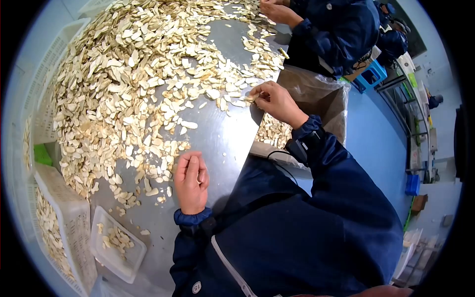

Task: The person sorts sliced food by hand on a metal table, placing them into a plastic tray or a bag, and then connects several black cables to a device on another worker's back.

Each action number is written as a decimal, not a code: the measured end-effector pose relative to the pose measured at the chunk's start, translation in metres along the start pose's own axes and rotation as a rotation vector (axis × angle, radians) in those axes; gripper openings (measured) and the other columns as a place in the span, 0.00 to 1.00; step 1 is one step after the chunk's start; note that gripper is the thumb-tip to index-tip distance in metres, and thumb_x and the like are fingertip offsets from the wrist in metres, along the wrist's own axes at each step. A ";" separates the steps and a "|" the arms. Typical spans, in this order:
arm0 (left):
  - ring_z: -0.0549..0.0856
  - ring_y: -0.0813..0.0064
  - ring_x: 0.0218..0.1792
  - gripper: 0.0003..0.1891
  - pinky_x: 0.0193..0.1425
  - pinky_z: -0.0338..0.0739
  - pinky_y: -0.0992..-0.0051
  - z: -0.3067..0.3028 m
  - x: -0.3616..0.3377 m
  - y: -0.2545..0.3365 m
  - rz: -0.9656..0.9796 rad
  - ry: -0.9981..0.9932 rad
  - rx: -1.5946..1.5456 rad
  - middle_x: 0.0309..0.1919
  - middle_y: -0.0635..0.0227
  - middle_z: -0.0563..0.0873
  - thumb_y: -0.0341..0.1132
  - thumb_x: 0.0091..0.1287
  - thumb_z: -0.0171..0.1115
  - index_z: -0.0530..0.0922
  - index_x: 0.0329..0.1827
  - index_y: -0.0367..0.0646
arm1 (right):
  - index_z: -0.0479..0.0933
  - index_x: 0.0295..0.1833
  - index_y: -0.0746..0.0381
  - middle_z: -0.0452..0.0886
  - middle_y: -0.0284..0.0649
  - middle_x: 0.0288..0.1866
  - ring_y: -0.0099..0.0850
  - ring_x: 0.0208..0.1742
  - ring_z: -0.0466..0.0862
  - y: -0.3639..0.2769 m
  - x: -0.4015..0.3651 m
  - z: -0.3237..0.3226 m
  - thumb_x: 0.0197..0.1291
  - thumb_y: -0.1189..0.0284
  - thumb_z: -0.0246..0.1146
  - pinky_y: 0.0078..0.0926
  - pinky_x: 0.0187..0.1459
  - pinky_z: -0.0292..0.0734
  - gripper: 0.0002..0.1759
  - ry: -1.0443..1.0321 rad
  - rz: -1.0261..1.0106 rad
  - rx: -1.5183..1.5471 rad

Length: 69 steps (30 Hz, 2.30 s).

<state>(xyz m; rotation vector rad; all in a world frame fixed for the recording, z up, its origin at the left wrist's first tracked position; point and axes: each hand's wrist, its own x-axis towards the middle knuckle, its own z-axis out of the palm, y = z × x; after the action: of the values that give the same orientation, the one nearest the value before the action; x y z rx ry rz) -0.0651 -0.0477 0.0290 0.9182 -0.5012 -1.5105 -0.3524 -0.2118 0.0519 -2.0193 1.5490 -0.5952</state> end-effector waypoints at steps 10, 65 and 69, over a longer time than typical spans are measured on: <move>0.69 0.88 0.26 0.08 0.21 0.58 0.86 0.000 -0.001 0.003 -0.041 -0.019 -0.016 0.34 0.73 0.77 0.33 0.84 0.55 0.79 0.56 0.40 | 0.81 0.62 0.67 0.85 0.32 0.46 0.21 0.47 0.84 -0.038 0.003 0.015 0.77 0.70 0.64 0.20 0.52 0.80 0.15 -0.204 0.180 0.787; 0.73 0.83 0.24 0.10 0.19 0.59 0.85 -0.006 -0.001 0.006 -0.340 -0.210 -0.251 0.35 0.66 0.80 0.32 0.82 0.50 0.77 0.55 0.37 | 0.87 0.53 0.56 0.86 0.42 0.57 0.46 0.57 0.85 0.047 -0.001 -0.027 0.67 0.75 0.65 0.40 0.58 0.82 0.11 0.286 -0.272 -0.277; 0.73 0.83 0.24 0.10 0.19 0.59 0.85 -0.005 0.000 0.005 -0.342 -0.212 -0.266 0.35 0.66 0.80 0.32 0.82 0.50 0.77 0.54 0.36 | 0.84 0.59 0.58 0.85 0.46 0.55 0.47 0.53 0.86 0.048 -0.003 -0.043 0.68 0.73 0.66 0.39 0.54 0.82 0.15 0.276 -0.064 -0.298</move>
<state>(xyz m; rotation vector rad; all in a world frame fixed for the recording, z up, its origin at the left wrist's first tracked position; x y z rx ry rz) -0.0582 -0.0476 0.0301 0.6599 -0.2919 -1.9460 -0.4152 -0.2245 0.0539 -2.2913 1.8311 -0.7293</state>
